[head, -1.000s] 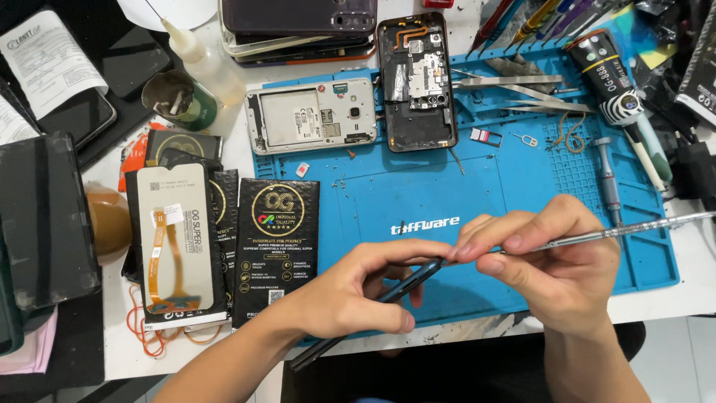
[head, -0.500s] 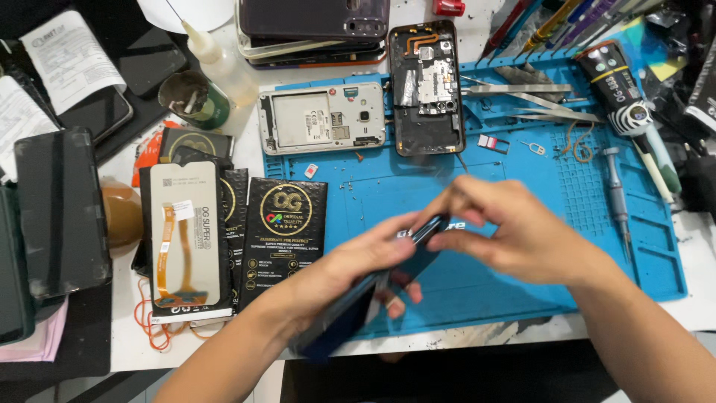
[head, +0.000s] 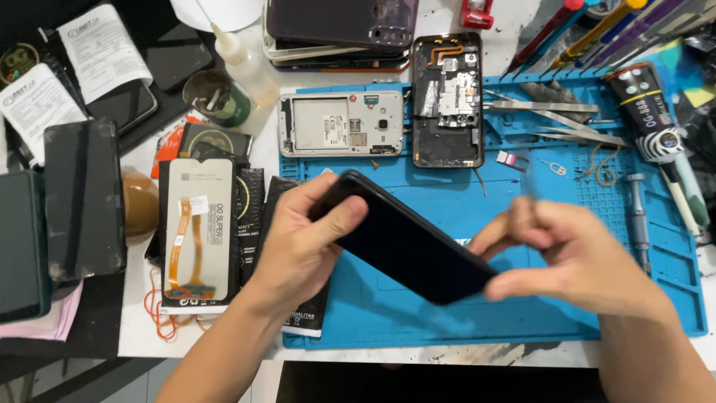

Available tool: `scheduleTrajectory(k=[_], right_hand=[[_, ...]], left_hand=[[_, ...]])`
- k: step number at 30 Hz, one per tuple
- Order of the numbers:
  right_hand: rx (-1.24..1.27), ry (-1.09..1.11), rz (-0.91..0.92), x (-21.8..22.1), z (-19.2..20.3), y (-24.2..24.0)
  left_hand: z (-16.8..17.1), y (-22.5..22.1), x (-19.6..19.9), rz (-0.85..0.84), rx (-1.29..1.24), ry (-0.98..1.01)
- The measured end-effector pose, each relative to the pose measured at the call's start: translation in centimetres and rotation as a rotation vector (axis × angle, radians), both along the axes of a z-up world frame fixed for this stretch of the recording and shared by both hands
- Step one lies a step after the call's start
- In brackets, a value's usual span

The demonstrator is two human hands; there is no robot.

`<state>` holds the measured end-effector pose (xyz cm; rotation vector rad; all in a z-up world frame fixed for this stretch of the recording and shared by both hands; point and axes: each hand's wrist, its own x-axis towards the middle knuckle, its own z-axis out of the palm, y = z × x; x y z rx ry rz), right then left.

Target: The person uses a metal prying tool to separate the back cover of a smartphone. They then use a screwdriver to remove screws from the internal chassis and disconnect ribbon cables from the motherboard.

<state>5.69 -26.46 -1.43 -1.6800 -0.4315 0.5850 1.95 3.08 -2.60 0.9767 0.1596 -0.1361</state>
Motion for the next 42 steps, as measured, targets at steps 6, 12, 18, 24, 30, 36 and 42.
scheduleTrajectory(k=[6, 12, 18, 24, 30, 36, 42], right_hand=[[0.636, 0.16, -0.176, 0.4, 1.8, 0.0], [0.512, -0.122, -0.208, -1.0, 2.7, 2.2], [0.389, -0.431, -0.285, -3.4, 4.0, 5.3], [0.516, -0.425, -0.283, -4.4, 3.1, 5.3], [0.397, -0.609, -0.236, -4.8, 2.6, 4.6], [0.103, -0.874, -0.337, -8.1, 2.4, 5.5], [0.113, -0.792, -0.376, -8.6, 1.5, 5.4]], left_hand=[[-1.3, -1.4, -1.1, -0.101, 0.237, -0.147], [0.3, -2.1, -1.8, -0.009, 0.247, -0.248], [0.7, -2.6, -2.3, 0.114, 0.185, -0.253], [1.7, -3.6, -2.9, 0.165, 0.289, -0.301], [2.5, -4.3, -3.3, 0.178, 0.297, -0.296], [3.1, -6.2, -3.3, 0.384, 0.299, -0.309], [4.1, -6.4, -3.5, 0.368, 0.379, -0.319]])
